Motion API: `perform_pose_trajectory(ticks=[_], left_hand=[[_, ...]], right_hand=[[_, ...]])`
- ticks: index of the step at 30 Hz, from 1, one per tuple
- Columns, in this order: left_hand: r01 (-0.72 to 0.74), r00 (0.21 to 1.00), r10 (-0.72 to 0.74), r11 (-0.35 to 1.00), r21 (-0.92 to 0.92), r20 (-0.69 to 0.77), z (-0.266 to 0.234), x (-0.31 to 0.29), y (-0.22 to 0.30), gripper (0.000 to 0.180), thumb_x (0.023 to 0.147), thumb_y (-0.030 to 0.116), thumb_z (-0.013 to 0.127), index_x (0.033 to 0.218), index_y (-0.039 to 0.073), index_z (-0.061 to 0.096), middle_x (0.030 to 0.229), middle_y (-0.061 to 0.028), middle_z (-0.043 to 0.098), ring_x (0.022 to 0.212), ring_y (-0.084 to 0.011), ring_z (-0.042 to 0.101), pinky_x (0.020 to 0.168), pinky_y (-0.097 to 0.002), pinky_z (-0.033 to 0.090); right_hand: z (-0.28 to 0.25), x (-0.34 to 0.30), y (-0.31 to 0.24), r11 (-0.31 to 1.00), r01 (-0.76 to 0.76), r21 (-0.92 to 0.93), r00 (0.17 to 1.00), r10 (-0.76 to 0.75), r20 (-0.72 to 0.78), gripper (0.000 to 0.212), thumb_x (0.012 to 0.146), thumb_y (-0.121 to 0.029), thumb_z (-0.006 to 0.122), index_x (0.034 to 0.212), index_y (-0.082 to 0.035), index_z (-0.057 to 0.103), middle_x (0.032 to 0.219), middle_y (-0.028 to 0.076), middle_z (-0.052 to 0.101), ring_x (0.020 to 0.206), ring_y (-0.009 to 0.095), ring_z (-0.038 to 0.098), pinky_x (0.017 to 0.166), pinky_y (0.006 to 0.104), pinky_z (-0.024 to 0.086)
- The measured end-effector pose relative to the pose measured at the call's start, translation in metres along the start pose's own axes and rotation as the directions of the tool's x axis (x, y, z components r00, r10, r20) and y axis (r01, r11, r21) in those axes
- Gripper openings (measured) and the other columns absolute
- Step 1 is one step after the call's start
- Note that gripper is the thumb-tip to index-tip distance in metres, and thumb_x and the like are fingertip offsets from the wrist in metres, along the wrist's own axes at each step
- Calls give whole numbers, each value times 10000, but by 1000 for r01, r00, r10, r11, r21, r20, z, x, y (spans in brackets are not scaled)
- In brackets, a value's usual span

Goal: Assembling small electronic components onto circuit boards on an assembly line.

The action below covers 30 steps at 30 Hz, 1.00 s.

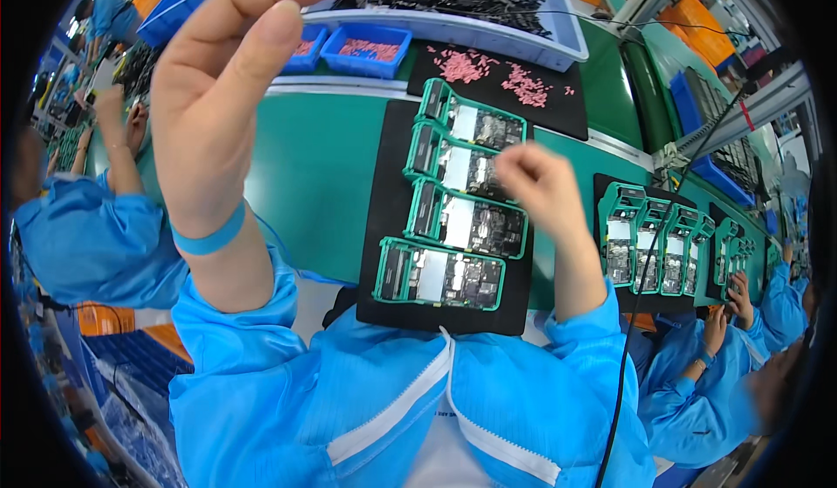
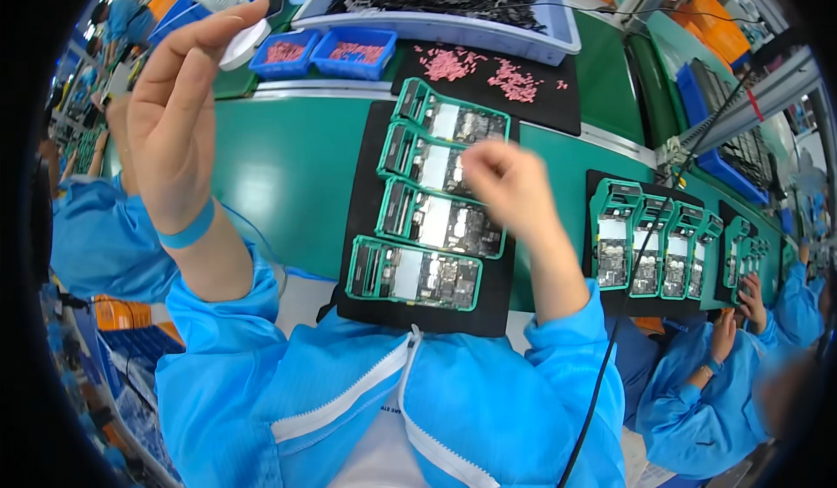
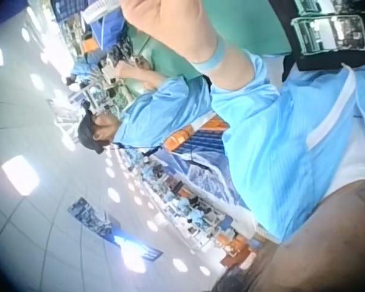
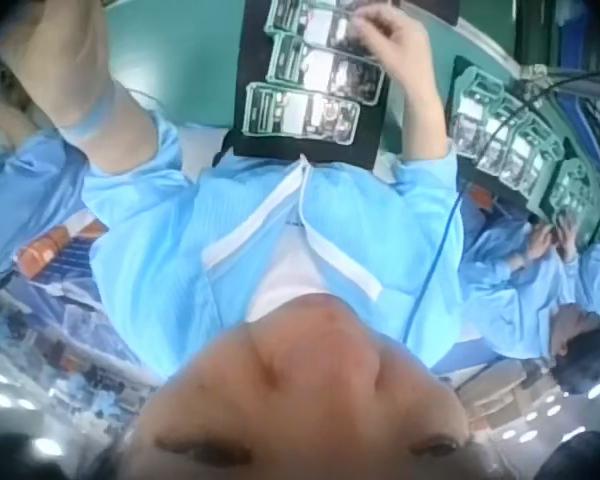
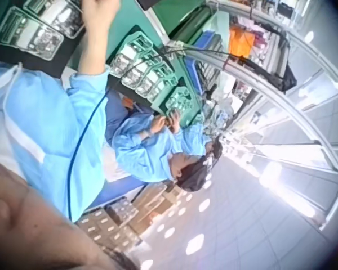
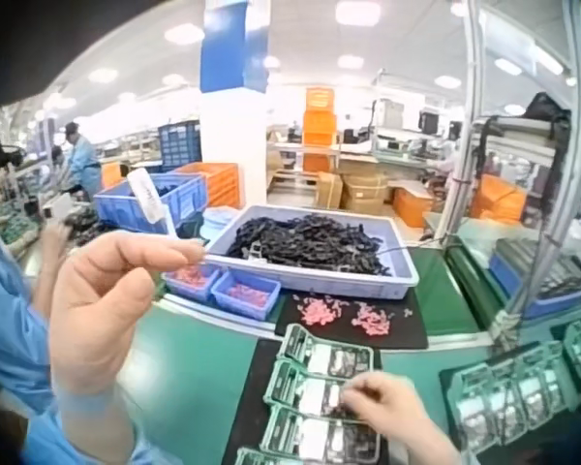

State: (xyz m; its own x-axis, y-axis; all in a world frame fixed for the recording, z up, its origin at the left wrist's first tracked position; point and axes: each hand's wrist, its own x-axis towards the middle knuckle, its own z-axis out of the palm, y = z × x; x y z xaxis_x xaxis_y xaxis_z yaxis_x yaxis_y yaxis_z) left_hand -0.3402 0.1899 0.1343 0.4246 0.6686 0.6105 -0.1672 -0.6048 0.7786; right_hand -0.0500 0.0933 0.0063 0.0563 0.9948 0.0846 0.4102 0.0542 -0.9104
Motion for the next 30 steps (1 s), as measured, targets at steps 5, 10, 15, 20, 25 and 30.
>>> perform_pose_trajectory(ticks=[5, 10, 15, 20, 25, 30], left_hand=[[-123, 970, 35, 926, 358, 242, 48, 58, -41, 150, 850, 108, 659, 949, -3, 671, 907, -44, 671, 868, -115, 605, 773, -244, 468], [-213, 870, -82, 826, 522, 486, 101, 91, -163, 125, 758, 142, 661, 818, 39, 699, 700, -107, 673, 637, -220, 672, 602, -331, 526], [-265, 738, -268, 728, 632, 619, 147, 103, -231, 89, 738, 142, 668, 812, 137, 720, 804, -66, 701, 798, -273, 673, 748, -404, 529], [-268, 699, -277, 753, 601, 659, 180, 107, -251, 122, 711, 124, 673, 824, 98, 711, 792, -99, 693, 782, -289, 665, 740, -391, 523], [-230, 664, -346, 749, 622, 663, 196, 101, -259, 99, 703, 135, 683, 792, 96, 699, 770, -101, 685, 768, -293, 662, 723, -397, 523], [-217, 698, -312, 766, 605, 645, 199, 95, -270, 119, 709, 177, 690, 777, 79, 687, 758, -128, 672, 761, -313, 655, 711, -412, 516]], right_hand=[[-60, 72, 97, 926, -170, -337, 898, 5, -440, 129, 788, -107, 657, 887, -26, 673, 774, 96, 683, 712, 185, 656, 679, 309, 510], [-46, 110, 112, 855, -149, -498, 921, -63, -384, 110, 740, -122, 698, 847, -100, 707, 779, 113, 673, 752, 277, 663, 694, 374, 523], [-37, 113, 112, 762, -103, -639, 925, -162, -343, 157, 788, -109, 642, 862, -198, 748, 841, 77, 635, 827, 269, 626, 735, 383, 509], [-47, 108, 114, 855, -24, -518, 916, -188, -354, 132, 769, -68, 649, 826, -136, 746, 797, 78, 623, 809, 260, 625, 722, 366, 504], [-50, 108, 111, 882, -59, -468, 912, -143, -384, 71, 737, -60, 620, 791, -74, 663, 822, 107, 617, 802, 298, 617, 707, 397, 498], [-45, 108, 102, 802, -104, -588, 941, -112, -319, 81, 758, -121, 652, 823, -74, 656, 832, 93, 608, 784, 269, 616, 690, 386, 491]])
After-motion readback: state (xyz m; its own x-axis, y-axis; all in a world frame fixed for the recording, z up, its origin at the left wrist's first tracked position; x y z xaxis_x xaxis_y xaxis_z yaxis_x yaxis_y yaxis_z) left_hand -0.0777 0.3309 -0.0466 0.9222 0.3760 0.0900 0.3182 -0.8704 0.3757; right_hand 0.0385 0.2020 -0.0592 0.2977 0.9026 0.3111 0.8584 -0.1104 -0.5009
